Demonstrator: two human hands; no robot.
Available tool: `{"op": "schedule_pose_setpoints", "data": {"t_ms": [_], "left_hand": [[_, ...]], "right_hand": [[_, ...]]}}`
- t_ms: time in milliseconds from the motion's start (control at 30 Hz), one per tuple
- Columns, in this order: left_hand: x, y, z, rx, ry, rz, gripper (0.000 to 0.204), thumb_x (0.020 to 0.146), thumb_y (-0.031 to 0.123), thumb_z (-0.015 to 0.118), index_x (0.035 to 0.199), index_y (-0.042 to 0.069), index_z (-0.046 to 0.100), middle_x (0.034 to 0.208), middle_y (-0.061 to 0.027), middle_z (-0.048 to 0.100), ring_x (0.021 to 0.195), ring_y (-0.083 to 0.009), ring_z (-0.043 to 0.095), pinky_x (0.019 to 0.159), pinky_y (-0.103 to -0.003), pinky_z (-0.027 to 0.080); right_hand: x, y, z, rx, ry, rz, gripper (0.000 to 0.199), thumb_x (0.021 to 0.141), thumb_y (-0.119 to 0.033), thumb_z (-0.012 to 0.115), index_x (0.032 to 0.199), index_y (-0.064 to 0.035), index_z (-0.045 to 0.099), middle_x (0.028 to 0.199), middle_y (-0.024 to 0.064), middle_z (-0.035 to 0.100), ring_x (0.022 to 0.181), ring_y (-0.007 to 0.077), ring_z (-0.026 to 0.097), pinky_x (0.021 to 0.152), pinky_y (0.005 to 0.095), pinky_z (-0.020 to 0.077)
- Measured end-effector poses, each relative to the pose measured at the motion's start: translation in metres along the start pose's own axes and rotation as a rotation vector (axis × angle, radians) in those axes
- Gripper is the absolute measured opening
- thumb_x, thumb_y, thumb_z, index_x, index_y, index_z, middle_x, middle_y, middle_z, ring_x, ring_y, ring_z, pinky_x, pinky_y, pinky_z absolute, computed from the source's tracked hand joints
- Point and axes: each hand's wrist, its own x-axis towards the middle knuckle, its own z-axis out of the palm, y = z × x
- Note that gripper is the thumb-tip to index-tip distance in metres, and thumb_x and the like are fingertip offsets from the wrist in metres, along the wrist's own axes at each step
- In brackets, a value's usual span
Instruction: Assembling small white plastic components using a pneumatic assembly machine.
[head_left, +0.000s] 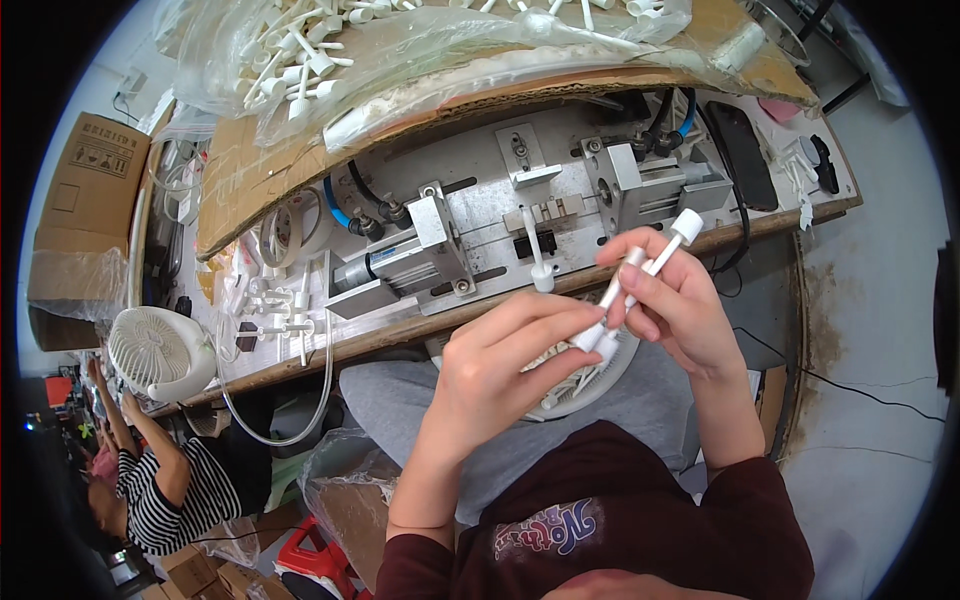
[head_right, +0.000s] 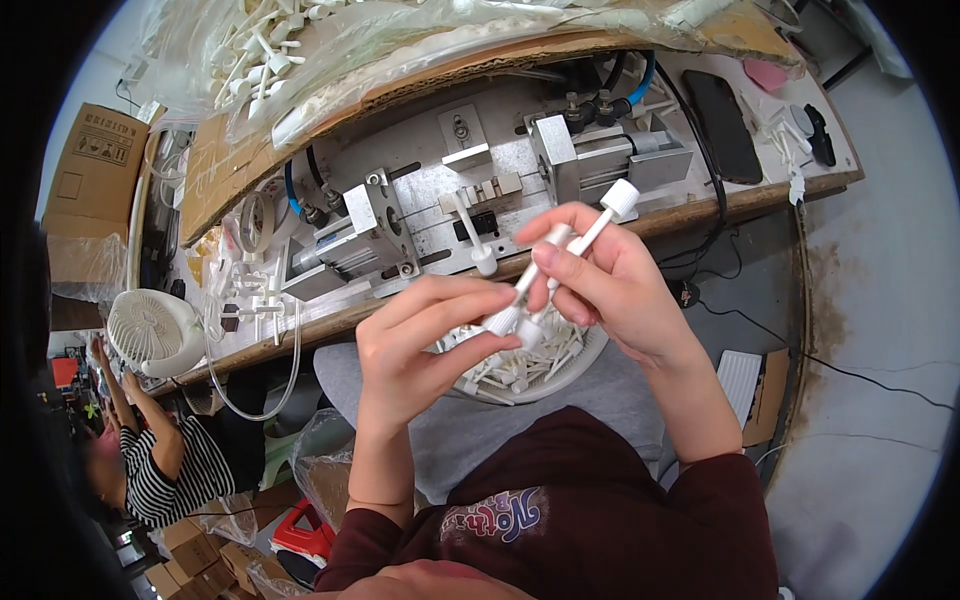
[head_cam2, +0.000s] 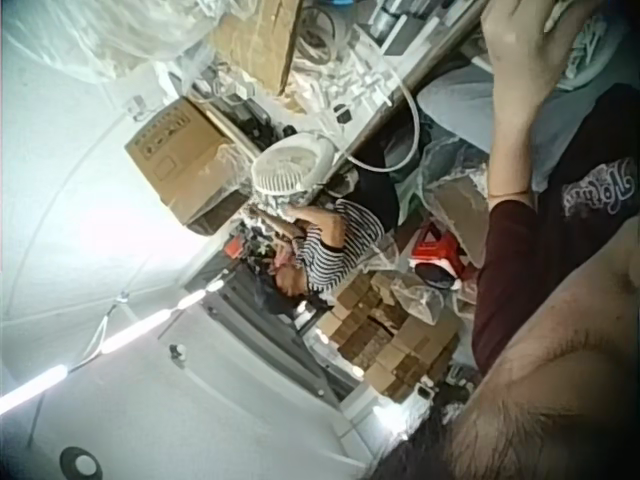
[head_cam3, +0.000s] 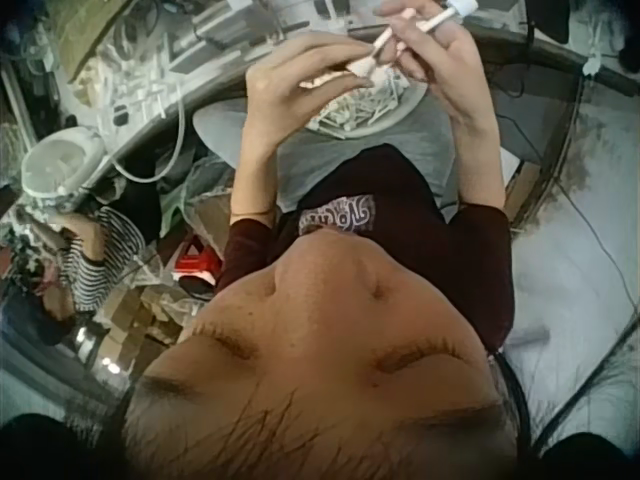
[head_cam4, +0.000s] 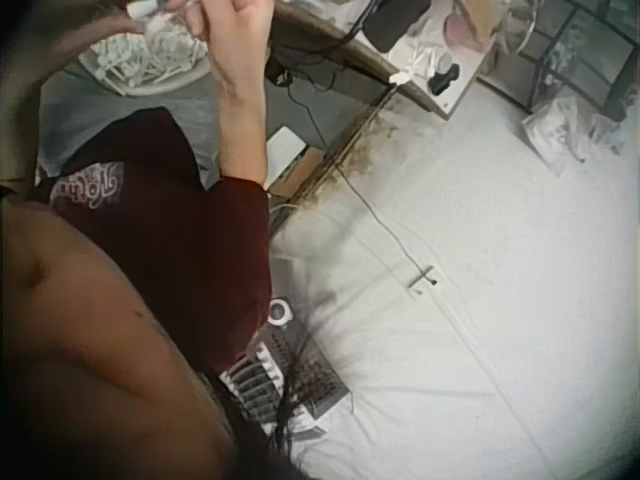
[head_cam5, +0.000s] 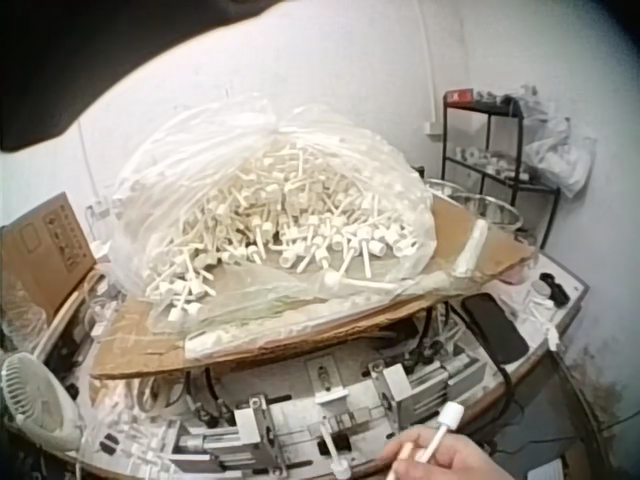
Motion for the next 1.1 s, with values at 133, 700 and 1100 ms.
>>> {"op": "schedule_pose_setpoints", "data": {"t_ms": [133, 700, 1100], "left_hand": [[-0.005, -0.008, 0.007, 0.164, 0.141, -0.1, 0.032, 0.071, 0.005, 0.085, 0.101, 0.002, 0.075, 0.109, -0.0104, 0.073, 0.083, -0.0195, 0.072, 0.069, -0.03, 0.058], [0.01, -0.031, 0.017, 0.645, 0.088, 0.016, 0.031, 0.071, 0.014, 0.084, 0.1, 0.006, 0.076, 0.112, -0.0047, 0.075, 0.066, -0.0193, 0.067, 0.061, -0.03, 0.053], [-0.009, -0.003, 0.009, 0.076, 0.137, 0.014, 0.032, 0.072, 0.006, 0.085, 0.102, 0.002, 0.073, 0.099, -0.01, 0.069, 0.083, -0.022, 0.07, 0.067, -0.031, 0.057]], "right_hand": [[0.004, 0.003, -0.002, -0.035, 0.084, -0.144, 0.02, 0.104, -0.012, 0.054, 0.121, -0.0014, 0.054, 0.087, 0.01, 0.068, 0.06, 0.0036, 0.05, 0.054, 0.017, 0.0398], [-0.002, 0.008, -0.011, 0.056, 0.114, -0.206, 0.013, 0.107, -0.017, 0.046, 0.112, -0.0052, 0.049, 0.097, 0.0207, 0.07, 0.063, 0.0079, 0.055, 0.057, 0.0212, 0.0447], [0.007, 0.011, 0.01, -0.208, 0.259, -0.301, 0.027, 0.11, -0.021, 0.041, 0.122, -0.0004, 0.054, 0.089, 0.0093, 0.068, 0.062, 0.0069, 0.058, 0.055, 0.0193, 0.0462]]}}
